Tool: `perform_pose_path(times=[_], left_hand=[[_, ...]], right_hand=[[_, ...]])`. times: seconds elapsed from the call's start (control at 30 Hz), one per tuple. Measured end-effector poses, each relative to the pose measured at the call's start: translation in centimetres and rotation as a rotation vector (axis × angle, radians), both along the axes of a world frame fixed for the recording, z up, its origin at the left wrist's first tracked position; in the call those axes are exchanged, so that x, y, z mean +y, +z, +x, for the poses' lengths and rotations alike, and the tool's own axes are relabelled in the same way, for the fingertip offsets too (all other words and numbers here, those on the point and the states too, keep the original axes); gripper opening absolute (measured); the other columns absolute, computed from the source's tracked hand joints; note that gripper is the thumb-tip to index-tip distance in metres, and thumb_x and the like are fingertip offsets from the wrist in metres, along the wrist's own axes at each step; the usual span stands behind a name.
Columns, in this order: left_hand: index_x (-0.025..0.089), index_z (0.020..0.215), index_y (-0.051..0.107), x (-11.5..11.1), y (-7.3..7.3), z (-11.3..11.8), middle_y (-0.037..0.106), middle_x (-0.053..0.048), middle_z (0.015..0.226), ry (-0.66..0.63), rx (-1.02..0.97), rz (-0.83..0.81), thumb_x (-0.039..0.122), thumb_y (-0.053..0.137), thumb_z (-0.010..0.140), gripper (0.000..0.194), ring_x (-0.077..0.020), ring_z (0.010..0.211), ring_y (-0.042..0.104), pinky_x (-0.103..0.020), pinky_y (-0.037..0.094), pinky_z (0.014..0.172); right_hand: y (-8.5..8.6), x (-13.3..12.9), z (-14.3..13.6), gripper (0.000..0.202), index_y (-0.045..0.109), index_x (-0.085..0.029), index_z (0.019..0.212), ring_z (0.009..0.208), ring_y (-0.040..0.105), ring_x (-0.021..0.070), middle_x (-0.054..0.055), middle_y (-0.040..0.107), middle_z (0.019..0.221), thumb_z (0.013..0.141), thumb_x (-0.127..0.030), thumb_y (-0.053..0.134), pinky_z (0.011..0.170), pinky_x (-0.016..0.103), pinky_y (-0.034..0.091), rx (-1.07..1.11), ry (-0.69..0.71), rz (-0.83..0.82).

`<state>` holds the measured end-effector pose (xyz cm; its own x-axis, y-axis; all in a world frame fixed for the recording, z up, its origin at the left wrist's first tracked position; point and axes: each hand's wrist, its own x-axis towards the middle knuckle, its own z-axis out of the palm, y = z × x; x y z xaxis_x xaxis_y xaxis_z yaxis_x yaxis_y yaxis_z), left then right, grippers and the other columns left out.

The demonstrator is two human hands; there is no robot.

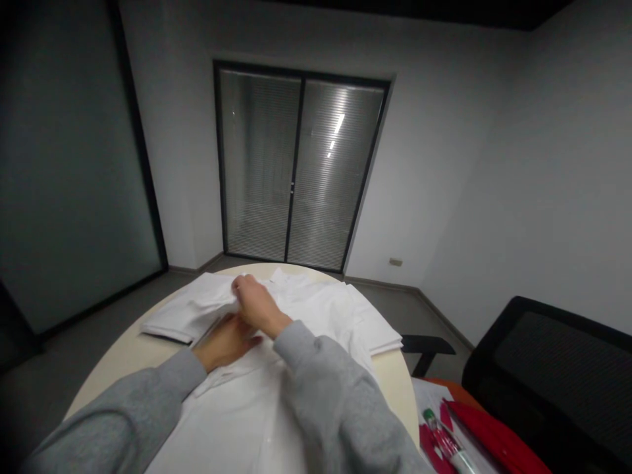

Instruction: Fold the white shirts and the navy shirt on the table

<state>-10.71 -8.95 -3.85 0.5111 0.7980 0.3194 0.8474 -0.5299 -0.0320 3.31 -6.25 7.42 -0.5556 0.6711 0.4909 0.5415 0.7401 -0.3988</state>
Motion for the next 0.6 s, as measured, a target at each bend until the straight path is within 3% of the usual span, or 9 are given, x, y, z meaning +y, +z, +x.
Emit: perform_pose_path(times=[0.07, 0.13, 0.2, 0.27, 0.37, 0.47, 0.53, 0.6], left_hand=[[0.027, 0.137, 0.063, -0.4, 0.9, 0.1, 0.059, -0.013, 0.15, 0.089, -0.022, 0.096, 0.048, 0.054, 0.1, 0.043, -0.0358, 0.137, 0.051, -0.054, 0.038, 0.111], [0.024, 0.148, 0.054, -0.7, 1.7, -0.2, 0.054, -0.015, 0.154, 0.175, -0.033, 0.191, 0.039, 0.058, 0.098, 0.052, -0.0351, 0.139, 0.048, -0.053, 0.035, 0.113], [0.02, 0.159, 0.04, -0.8, 2.3, -0.7, 0.054, -0.017, 0.152, 0.264, -0.033, 0.248, 0.022, 0.055, 0.096, 0.064, -0.0339, 0.136, 0.049, -0.051, 0.036, 0.112], [0.02, 0.159, 0.039, -0.7, 2.9, -1.4, 0.059, -0.019, 0.145, 0.345, -0.023, 0.264, 0.009, 0.047, 0.094, 0.066, -0.0335, 0.129, 0.053, -0.051, 0.037, 0.107], [0.019, 0.145, 0.056, -0.6, 3.7, -2.6, 0.065, -0.019, 0.13, 0.428, -0.014, 0.249, 0.005, 0.04, 0.093, 0.056, -0.0342, 0.121, 0.057, -0.05, 0.042, 0.099], [0.016, 0.142, 0.055, -0.3, 4.3, -3.7, 0.067, -0.019, 0.126, 0.533, -0.085, 0.216, 0.009, 0.04, 0.093, 0.052, -0.0327, 0.119, 0.06, -0.043, 0.048, 0.09], [0.015, 0.149, 0.045, 0.1, 4.4, -4.3, 0.067, -0.019, 0.128, 0.606, -0.184, 0.153, 0.012, 0.04, 0.092, 0.057, -0.0307, 0.114, 0.065, -0.039, 0.051, 0.083], [0.014, 0.154, 0.038, 0.5, 4.3, -5.0, 0.068, -0.02, 0.13, 0.629, -0.263, 0.076, 0.016, 0.041, 0.092, 0.062, -0.0306, 0.11, 0.068, -0.038, 0.053, 0.078]], right_hand=[[1.6, 0.2, 4.7, 0.015, 0.058, -0.023, 0.102, 0.096, 0.06, 0.0211, 0.005, 0.065, 0.103, 0.097, -0.027, 0.045, 0.091, 0.036, 0.048, 0.231, -0.119, -0.029], [2.1, -0.3, 9.6, 0.019, 0.056, -0.023, 0.101, 0.086, 0.059, 0.0205, 0.003, 0.062, 0.093, 0.096, -0.038, 0.047, 0.081, 0.035, 0.05, 0.448, -0.229, -0.092], [1.3, -1.7, 13.9, 0.028, 0.057, -0.024, 0.103, 0.078, 0.058, 0.0193, 0.001, 0.059, 0.088, 0.091, -0.048, 0.052, 0.072, 0.033, 0.05, 0.634, -0.305, -0.19], [-0.7, -4.1, 17.2, 0.035, 0.056, -0.026, 0.104, 0.073, 0.059, 0.0184, -0.002, 0.058, 0.084, 0.086, -0.056, 0.059, 0.068, 0.033, 0.052, 0.786, -0.354, -0.305], [-5.0, -8.5, 19.7, 0.038, 0.056, -0.028, 0.101, 0.074, 0.064, 0.0193, -0.002, 0.061, 0.081, 0.078, -0.055, 0.069, 0.072, 0.036, 0.058, 0.941, -0.414, -0.486], [-8.8, -12.3, 20.5, 0.036, 0.057, -0.027, 0.098, 0.075, 0.069, 0.0216, 0.001, 0.066, 0.083, 0.073, -0.045, 0.075, 0.075, 0.041, 0.062, 1.037, -0.437, -0.683], [-10.0, -13.9, 20.7, 0.037, 0.056, -0.028, 0.096, 0.073, 0.071, 0.021, 0.0, 0.065, 0.08, 0.07, -0.038, 0.08, 0.076, 0.04, 0.064, 1.141, -0.42, -0.839], [-10.1, -14.7, 20.9, 0.045, 0.054, -0.029, 0.102, 0.071, 0.072, 0.0203, -0.001, 0.065, 0.082, 0.071, -0.045, 0.083, 0.074, 0.039, 0.065, 1.236, -0.399, -0.952]])
